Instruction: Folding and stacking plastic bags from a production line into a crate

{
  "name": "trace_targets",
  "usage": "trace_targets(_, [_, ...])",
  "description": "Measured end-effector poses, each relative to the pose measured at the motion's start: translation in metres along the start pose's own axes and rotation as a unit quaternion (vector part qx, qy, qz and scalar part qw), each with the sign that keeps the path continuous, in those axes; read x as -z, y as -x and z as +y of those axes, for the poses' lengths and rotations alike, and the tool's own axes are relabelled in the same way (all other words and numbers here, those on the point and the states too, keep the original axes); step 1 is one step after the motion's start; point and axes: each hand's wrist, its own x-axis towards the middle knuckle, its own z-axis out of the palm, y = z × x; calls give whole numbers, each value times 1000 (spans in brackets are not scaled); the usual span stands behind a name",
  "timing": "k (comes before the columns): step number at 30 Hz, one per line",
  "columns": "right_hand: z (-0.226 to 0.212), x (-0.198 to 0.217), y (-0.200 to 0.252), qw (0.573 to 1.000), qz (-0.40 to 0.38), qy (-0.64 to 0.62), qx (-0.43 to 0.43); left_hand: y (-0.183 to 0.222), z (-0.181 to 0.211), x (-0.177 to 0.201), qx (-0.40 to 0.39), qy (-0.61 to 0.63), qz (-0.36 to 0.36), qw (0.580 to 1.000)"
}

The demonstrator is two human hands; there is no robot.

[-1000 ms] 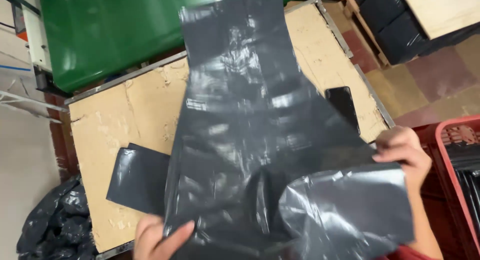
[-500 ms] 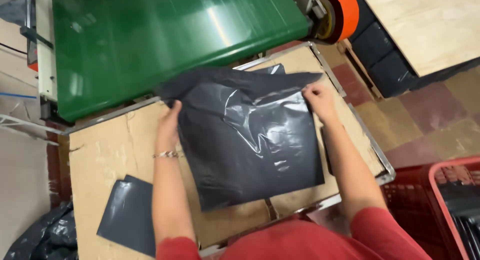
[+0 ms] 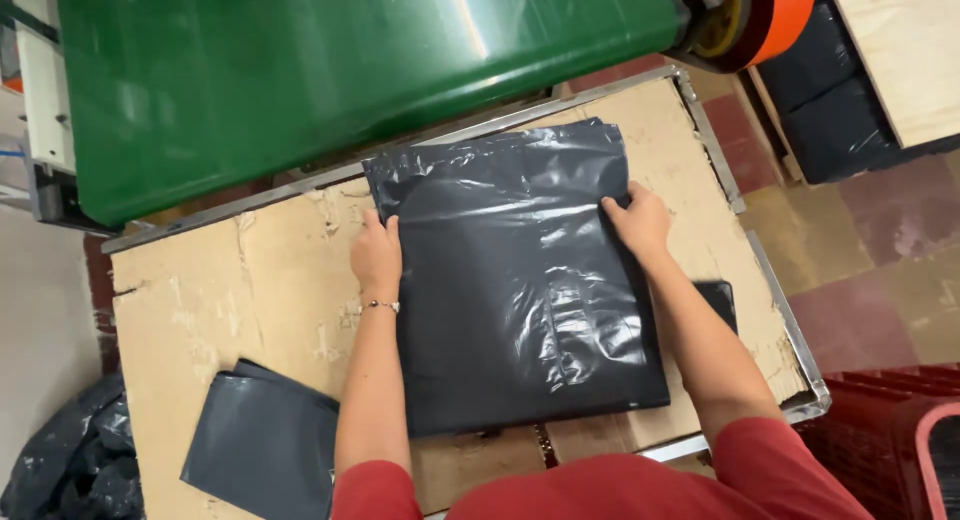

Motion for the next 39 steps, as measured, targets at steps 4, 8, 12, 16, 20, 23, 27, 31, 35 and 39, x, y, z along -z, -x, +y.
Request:
trace_targets(4, [-37,12,-29,993,11,82,88,0,12,16,10,-21,66,998])
trace_targets(8, [-72,7,-76,969,-88,122,198,40,45,60,-102,36,143,984])
trace_targets(12, [-56,-40,-108,952,-120,216,181,98,66,58,-142,238,-16,961])
trace_targets(16, [-39,-46,-85,966,-31,158,202,111,44,14,98,504,-317,797])
trace_targets(20, [-66,40,56,910,91,-89,395,103,7,26,247,784,-370,434])
trace_targets(23, [-43,89,161,911,28,-137,388,104,-26,45,265,841,-362,302])
trace_targets(27, [27,77,225,926,-10,-93,367,107,-48,46,396,770,-324,380])
trace_targets(31, [67,56,254,928,-74,51,360,109,-94,-36,265,742,-271,553])
trace_targets(35, [74,60,265,929,-140,134,317,136,-76,8,171,694,-185,674])
trace_targets(39, [43,59,263,927,-201,210,239,153,-45,21,103,414,-42,903])
